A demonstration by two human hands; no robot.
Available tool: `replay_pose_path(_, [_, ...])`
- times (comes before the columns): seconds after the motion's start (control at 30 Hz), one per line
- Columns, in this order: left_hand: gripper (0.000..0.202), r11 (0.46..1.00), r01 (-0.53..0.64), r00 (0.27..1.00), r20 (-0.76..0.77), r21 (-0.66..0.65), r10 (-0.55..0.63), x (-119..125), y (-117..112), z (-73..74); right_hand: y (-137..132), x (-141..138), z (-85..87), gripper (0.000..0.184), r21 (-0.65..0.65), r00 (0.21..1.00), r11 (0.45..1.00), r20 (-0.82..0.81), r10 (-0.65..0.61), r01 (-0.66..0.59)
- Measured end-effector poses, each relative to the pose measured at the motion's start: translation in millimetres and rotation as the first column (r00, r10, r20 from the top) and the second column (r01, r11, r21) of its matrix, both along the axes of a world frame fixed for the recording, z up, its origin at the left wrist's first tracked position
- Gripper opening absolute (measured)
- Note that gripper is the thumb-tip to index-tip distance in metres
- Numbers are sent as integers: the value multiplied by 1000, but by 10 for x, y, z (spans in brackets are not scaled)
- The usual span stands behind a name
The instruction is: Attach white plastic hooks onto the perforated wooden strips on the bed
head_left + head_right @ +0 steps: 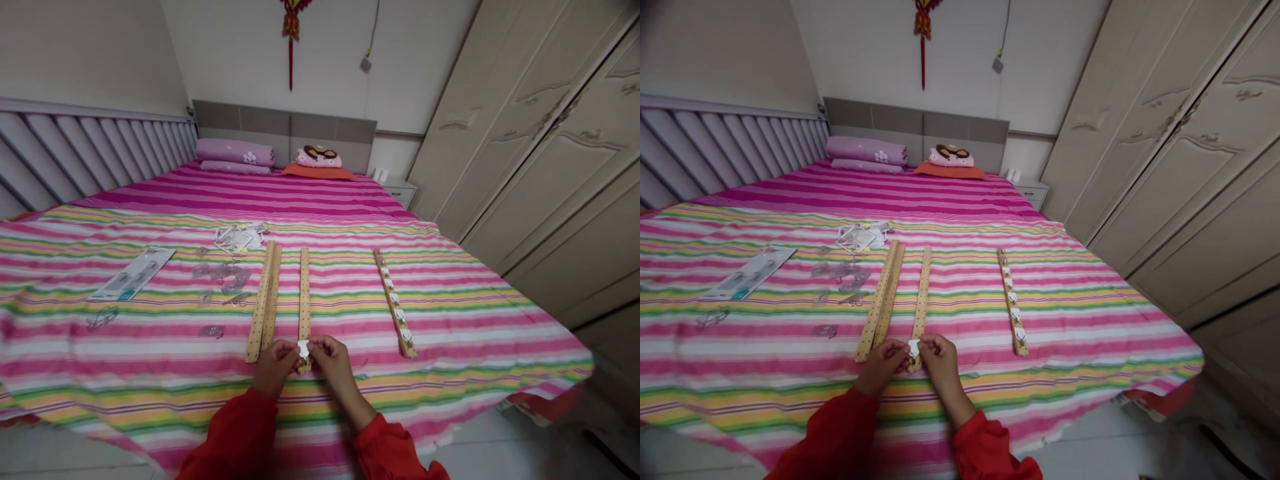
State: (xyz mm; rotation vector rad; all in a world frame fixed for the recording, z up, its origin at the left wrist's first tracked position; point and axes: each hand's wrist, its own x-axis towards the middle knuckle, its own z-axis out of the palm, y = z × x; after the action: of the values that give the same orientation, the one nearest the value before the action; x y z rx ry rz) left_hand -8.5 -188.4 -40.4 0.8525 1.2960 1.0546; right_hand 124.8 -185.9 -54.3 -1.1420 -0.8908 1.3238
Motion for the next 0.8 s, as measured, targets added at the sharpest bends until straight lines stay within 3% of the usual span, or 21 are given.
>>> replay_pose_path(0.27, [28,998,24,993,-117,57,-17,25,-5,-51,-54,-1,-65,29,7,996,999,75,-40,39])
replay_pose_path(0.8, [23,995,10,986,-167,101,7,38,19,-227,-70,-11,-72,26,-1,991,998,125,-57,57])
